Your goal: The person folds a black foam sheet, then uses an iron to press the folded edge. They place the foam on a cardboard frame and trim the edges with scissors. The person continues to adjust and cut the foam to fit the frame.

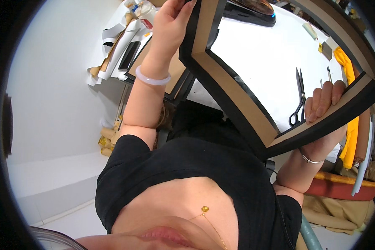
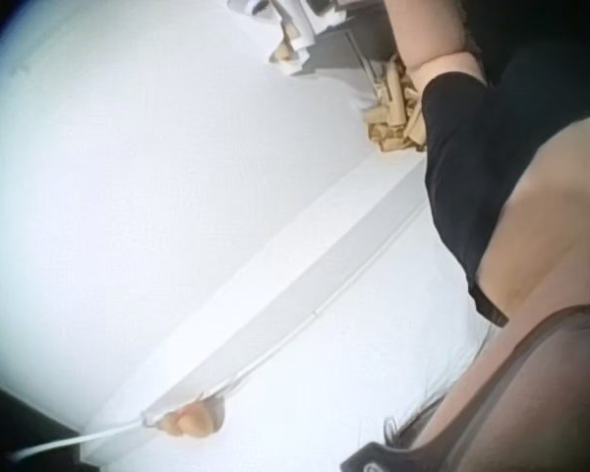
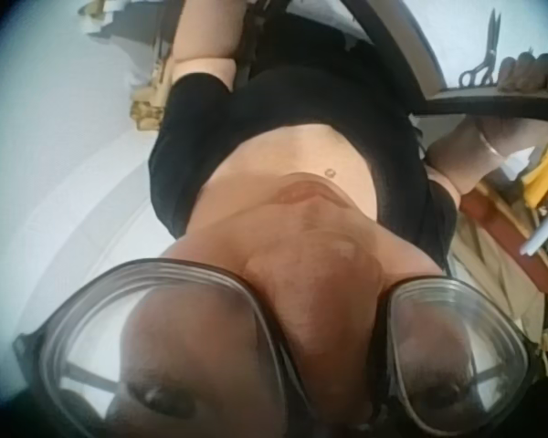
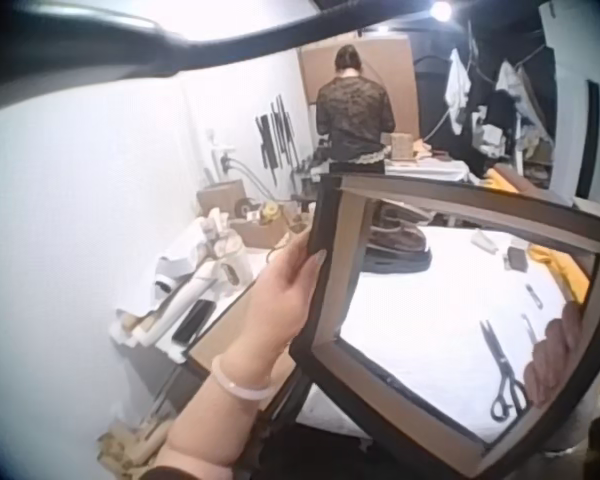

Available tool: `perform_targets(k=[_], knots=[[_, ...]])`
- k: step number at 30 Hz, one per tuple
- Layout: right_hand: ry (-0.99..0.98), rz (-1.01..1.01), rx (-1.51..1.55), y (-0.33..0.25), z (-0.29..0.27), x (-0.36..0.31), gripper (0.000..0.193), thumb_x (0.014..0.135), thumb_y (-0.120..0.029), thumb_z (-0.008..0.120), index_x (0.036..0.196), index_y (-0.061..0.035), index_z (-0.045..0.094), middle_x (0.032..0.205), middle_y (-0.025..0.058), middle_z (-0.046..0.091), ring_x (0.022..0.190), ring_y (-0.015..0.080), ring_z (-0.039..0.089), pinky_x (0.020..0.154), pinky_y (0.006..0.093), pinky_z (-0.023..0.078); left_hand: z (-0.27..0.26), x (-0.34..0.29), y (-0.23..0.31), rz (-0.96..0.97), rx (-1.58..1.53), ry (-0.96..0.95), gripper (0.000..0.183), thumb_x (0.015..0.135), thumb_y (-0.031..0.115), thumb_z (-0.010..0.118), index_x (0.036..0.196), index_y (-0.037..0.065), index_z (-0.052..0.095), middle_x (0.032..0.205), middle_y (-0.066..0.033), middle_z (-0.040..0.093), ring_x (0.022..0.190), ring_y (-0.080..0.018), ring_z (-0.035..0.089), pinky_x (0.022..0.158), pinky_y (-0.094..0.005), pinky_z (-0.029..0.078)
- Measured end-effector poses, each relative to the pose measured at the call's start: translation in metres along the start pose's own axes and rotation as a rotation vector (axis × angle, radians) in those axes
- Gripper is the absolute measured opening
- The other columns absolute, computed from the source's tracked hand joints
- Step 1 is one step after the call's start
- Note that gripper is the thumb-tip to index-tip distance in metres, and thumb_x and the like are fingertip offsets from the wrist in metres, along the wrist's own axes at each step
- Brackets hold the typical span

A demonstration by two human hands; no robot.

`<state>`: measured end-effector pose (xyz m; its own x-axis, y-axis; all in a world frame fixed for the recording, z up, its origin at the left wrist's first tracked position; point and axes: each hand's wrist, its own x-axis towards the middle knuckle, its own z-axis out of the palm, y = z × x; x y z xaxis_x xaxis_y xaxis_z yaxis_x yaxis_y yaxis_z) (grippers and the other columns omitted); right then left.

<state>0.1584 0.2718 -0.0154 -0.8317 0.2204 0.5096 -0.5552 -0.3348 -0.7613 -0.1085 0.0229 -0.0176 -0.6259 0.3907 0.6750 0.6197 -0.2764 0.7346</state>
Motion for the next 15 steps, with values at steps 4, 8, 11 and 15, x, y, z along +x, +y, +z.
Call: perform_targets(k=[4, 8, 11, 15], knots=[[0.010, -0.035, 0.015, 0.006, 0.007, -0.003, 0.032, 0.102, -0.041, 0.065, 0.095, -0.0144, 0.048, 0.069, 0.0016, 0.052, 0.054, 0.0074, 0.053, 0.051, 0.0178, 0.045, 0.013, 0.001, 0.009, -0.096, -0.095, 0.097, 0.035, 0.105, 0.005, 0.055, 0.139, -0.006, 0.054, 0.129, -0.0130, 0.067, 0.121, -0.0191, 0.063, 0.104, -0.0289, 0.046], [0.047, -0.030, 0.004, -0.001, 0.000, -0.006, 0.033, 0.103, -0.041, 0.064, 0.095, -0.0142, 0.047, 0.068, 0.0017, 0.051, 0.052, 0.0085, 0.052, 0.050, 0.0180, 0.046, 0.004, 0.006, 0.005, -0.032, 0.152, 0.104, 0.028, 0.105, 0.010, 0.059, 0.127, -0.007, 0.062, 0.115, -0.0146, 0.071, 0.110, -0.0156, 0.066, 0.093, -0.0277, 0.050], [0.010, -0.034, 0.003, -0.003, -0.001, -0.006, 0.033, 0.102, -0.041, 0.064, 0.094, -0.0140, 0.047, 0.068, 0.0020, 0.051, 0.052, 0.0091, 0.053, 0.050, 0.0182, 0.047, 0.012, 0.006, 0.019, -0.095, 0.305, 0.173, 0.027, 0.105, 0.015, 0.062, 0.120, -0.007, 0.067, 0.103, -0.0140, 0.074, 0.098, -0.0135, 0.068, 0.083, -0.0276, 0.052], [-0.004, -0.040, 0.034, 0.003, 0.004, -0.007, 0.033, 0.102, -0.040, 0.065, 0.094, -0.0137, 0.048, 0.068, 0.0026, 0.052, 0.053, 0.0095, 0.055, 0.051, 0.0185, 0.049, 0.024, 0.007, 0.032, -0.144, 0.334, 0.240, 0.031, 0.104, 0.020, 0.064, 0.121, -0.006, 0.067, 0.096, -0.0104, 0.075, 0.087, -0.0118, 0.068, 0.076, -0.0272, 0.053]])
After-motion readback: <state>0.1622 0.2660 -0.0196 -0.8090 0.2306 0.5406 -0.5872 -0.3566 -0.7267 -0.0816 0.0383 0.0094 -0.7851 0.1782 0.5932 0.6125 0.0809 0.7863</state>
